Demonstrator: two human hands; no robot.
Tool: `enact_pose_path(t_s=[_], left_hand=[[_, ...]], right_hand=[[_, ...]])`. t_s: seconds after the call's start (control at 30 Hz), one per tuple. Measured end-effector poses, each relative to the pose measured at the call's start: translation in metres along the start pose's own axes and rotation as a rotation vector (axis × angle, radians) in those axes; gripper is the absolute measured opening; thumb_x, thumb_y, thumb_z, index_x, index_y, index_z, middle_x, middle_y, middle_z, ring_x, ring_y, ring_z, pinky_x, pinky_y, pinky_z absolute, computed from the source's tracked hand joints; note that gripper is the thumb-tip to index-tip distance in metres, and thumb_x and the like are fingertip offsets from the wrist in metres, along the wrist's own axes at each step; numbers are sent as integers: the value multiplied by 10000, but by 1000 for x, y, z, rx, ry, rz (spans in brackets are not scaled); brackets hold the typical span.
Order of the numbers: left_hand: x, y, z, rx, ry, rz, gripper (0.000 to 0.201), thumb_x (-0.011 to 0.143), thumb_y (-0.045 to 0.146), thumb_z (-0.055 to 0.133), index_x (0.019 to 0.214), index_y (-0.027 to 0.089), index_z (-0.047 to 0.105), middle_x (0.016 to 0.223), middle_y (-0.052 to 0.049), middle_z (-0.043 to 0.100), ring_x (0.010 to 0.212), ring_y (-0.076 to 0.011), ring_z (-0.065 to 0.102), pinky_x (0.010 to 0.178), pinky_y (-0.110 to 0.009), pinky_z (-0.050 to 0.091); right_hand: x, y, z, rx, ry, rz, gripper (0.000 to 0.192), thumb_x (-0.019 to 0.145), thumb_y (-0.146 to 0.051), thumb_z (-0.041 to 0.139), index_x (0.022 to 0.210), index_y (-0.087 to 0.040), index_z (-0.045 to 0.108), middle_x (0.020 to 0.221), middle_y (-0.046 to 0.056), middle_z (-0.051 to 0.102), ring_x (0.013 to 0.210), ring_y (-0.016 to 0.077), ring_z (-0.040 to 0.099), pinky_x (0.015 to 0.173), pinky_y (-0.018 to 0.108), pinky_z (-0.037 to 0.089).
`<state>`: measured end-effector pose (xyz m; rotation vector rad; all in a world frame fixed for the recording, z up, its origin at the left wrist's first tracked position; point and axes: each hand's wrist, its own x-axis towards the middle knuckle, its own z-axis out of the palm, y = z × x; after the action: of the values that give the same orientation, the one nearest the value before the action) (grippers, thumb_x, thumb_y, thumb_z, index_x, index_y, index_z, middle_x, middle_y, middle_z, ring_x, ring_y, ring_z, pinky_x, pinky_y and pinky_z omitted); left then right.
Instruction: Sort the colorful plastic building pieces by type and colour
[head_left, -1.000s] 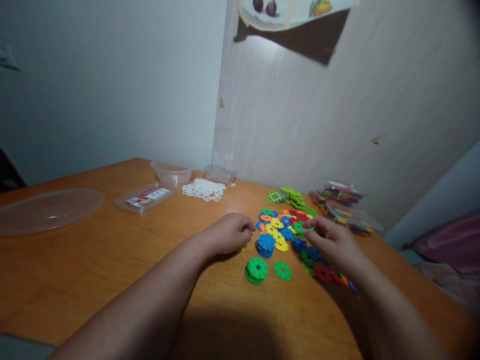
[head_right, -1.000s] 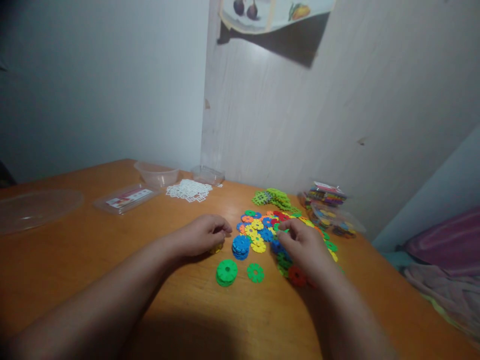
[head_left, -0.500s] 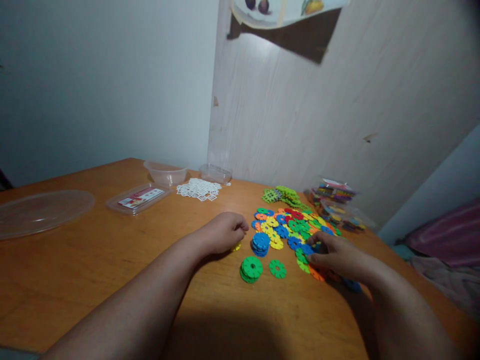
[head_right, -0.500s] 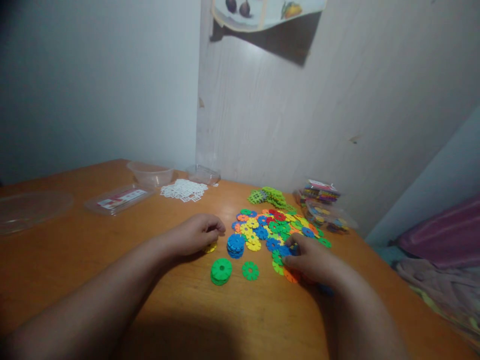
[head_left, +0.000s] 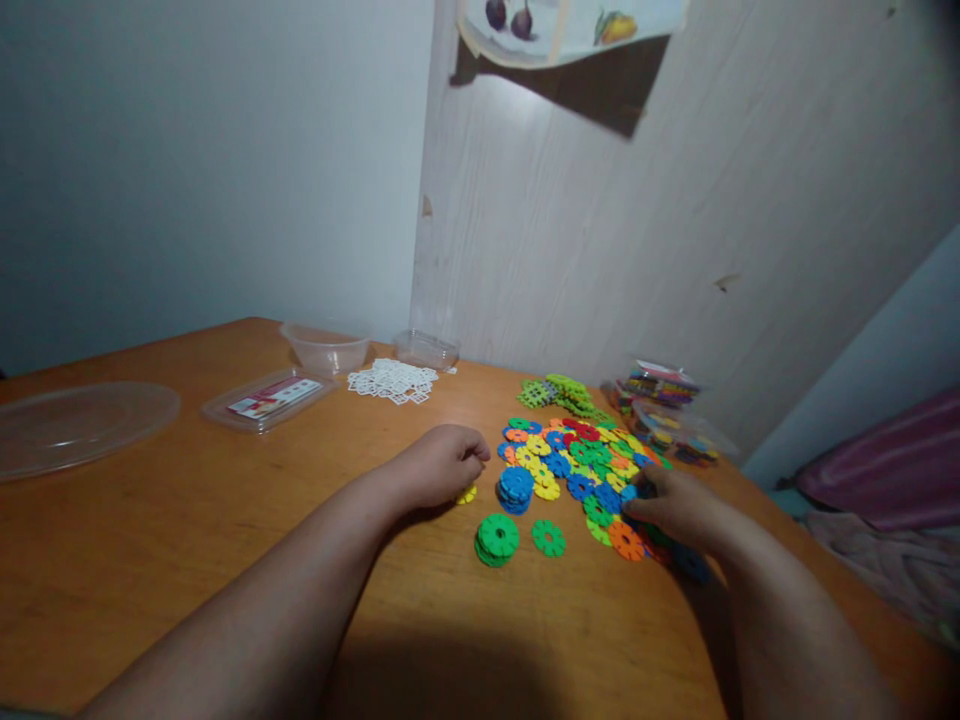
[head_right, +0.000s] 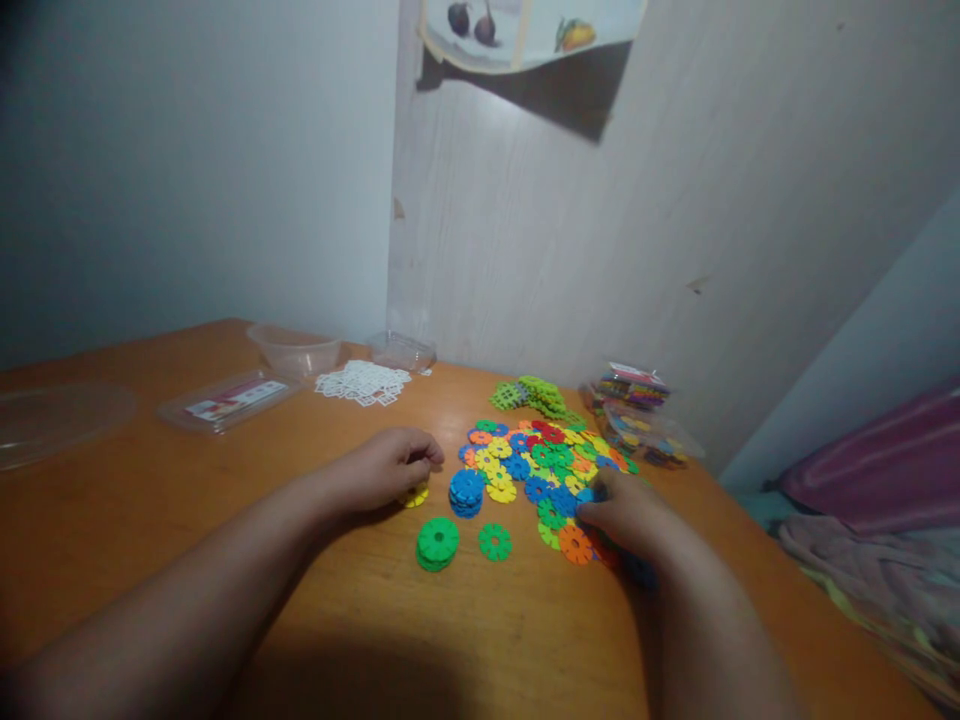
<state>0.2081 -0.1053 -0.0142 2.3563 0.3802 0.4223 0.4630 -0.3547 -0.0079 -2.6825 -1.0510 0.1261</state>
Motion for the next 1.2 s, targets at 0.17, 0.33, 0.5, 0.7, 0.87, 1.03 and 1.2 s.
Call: enact_pose_path(t_s=[0.17, 0.33, 0.5, 0.7, 0.87, 1.03, 1.2], left_hand=[[1, -1, 0, -15, 4, -6, 223, 768, 143, 546, 915, 140, 715, 890, -77, 712, 795, -172, 615, 688, -245, 458], [1, 0, 1, -32, 3, -4, 226, 740, 136, 544, 898, 137, 706, 877, -67, 701, 776, -163, 594, 674, -241, 436], [-3, 7, 3, -86, -60, -3, 159, 745, 168, 536, 813, 131, 675, 701, -12, 609, 657, -126, 510, 583, -222, 351], [-6, 8, 5, -184, -155, 17, 176, 742, 286, 643, 827, 135, 677, 674, 15, 563, 609, -102, 449, 532, -213, 297], [-6, 6, 8, -236, -228, 40, 268, 766, 375, 673, 862, 126, 703, 665, 25, 527, 587, -89, 412, 521, -213, 272], [-7, 9, 8, -246, -231, 46, 269, 773, 382, 680, 849, 125, 707, 634, 35, 494, 575, -89, 388, 526, -219, 264], [-8, 11, 8, -248, -209, 37, 234, 766, 353, 683, 844, 133, 705, 614, 38, 489, 585, -97, 399, 549, -222, 283]], right_hand=[[3, 4, 2, 60, 55, -59, 188, 714, -374, 691, 724, -201, 619, 688, 19, 649, 652, 182, 572, 560, 267, 353], [-3, -11, -1, 301, 131, -97, 315, 830, -481, 588, 680, -204, 567, 607, -21, 536, 573, 130, 479, 528, 249, 336], [-20, -62, 10, 950, -95, -62, 362, 804, -550, 682, 795, -196, 604, 564, -39, 556, 471, 96, 454, 466, 220, 349], [-36, -113, 33, 1366, -244, 16, 296, 748, -396, 790, 742, -180, 587, 519, -28, 582, 406, 68, 473, 438, 188, 388], [-36, -125, 40, 1381, -286, 24, 255, 765, -342, 775, 732, -161, 598, 545, -1, 616, 414, 65, 491, 412, 174, 372], [-34, -124, 40, 1321, -255, 16, 224, 794, -322, 735, 728, -164, 592, 561, -2, 629, 426, 72, 515, 438, 189, 408], [-34, -123, 44, 1267, -291, -11, 242, 772, -356, 751, 766, -170, 596, 599, 10, 655, 457, 87, 546, 470, 205, 429]])
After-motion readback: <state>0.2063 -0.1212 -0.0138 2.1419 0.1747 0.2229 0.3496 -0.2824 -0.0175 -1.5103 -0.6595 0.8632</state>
